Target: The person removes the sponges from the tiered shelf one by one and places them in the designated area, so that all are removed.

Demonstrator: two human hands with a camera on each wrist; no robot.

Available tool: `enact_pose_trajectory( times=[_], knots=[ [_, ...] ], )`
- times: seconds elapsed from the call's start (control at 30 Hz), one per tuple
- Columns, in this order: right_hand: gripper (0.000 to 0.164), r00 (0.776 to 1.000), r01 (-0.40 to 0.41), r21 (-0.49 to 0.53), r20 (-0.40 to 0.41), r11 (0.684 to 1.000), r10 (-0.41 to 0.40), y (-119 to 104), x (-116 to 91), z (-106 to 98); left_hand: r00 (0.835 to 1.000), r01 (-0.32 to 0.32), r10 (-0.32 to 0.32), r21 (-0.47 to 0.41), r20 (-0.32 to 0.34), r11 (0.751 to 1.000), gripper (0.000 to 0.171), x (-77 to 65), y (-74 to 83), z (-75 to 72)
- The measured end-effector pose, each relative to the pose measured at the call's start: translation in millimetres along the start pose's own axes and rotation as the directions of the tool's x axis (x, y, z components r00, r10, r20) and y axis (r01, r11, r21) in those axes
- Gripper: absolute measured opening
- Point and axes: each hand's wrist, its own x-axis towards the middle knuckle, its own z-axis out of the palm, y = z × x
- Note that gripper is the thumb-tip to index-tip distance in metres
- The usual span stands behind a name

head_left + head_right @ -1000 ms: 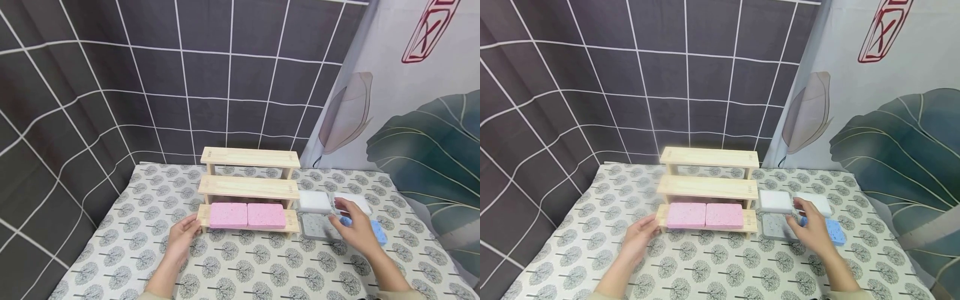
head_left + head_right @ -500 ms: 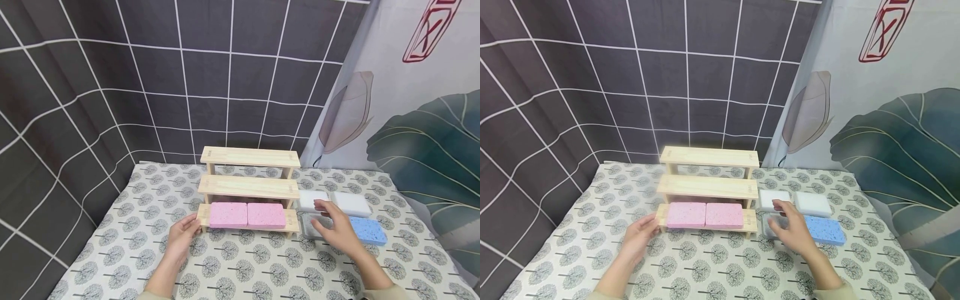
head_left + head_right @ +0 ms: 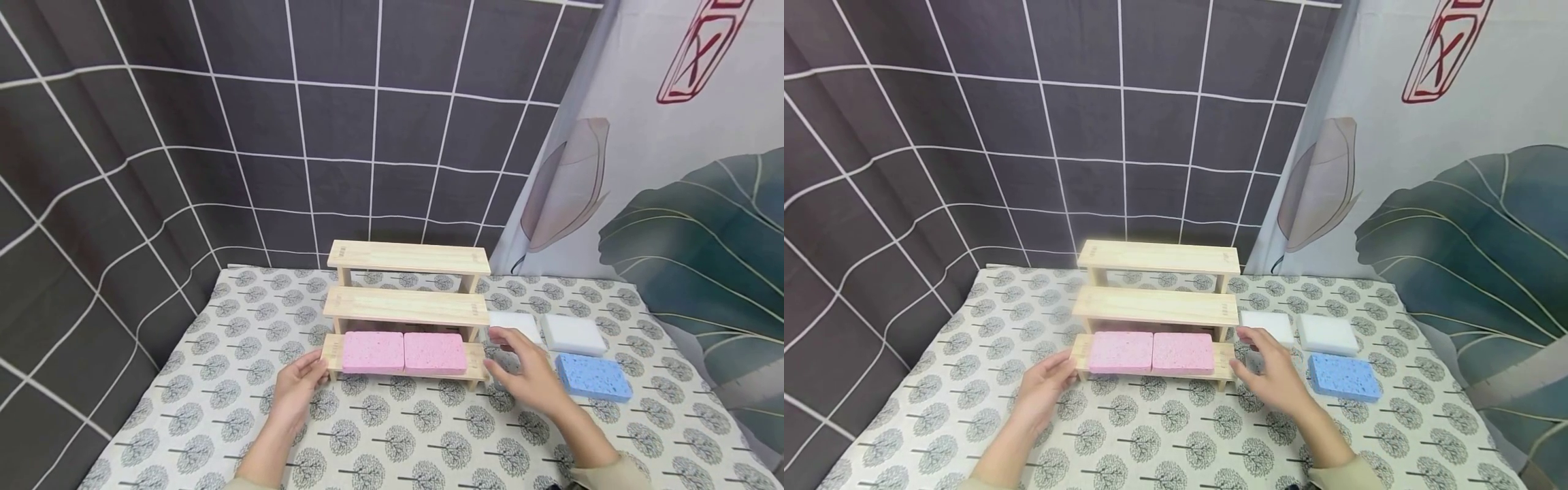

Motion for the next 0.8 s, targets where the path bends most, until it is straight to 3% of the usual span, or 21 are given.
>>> enact_pose_trajectory(
  times=[0.43, 0.8],
  knots=[
    [0.058, 0.995, 0.100, 0.014, -0.002, 0.995, -0.100, -6.8, 8.1, 14.7, 1.000, 0.016, -0.016, -0.004, -0.005, 1.000, 0.038, 0.3, -2.3, -0.8],
    [0.061, 0.994, 0.081, 0.025, 0.077, 0.996, -0.082, -14.1, 10.7, 25.7, 1.000, 0.000, 0.000, -0.004, -0.002, 1.000, 0.039, 1.2, -2.3, -1.2]
  ],
)
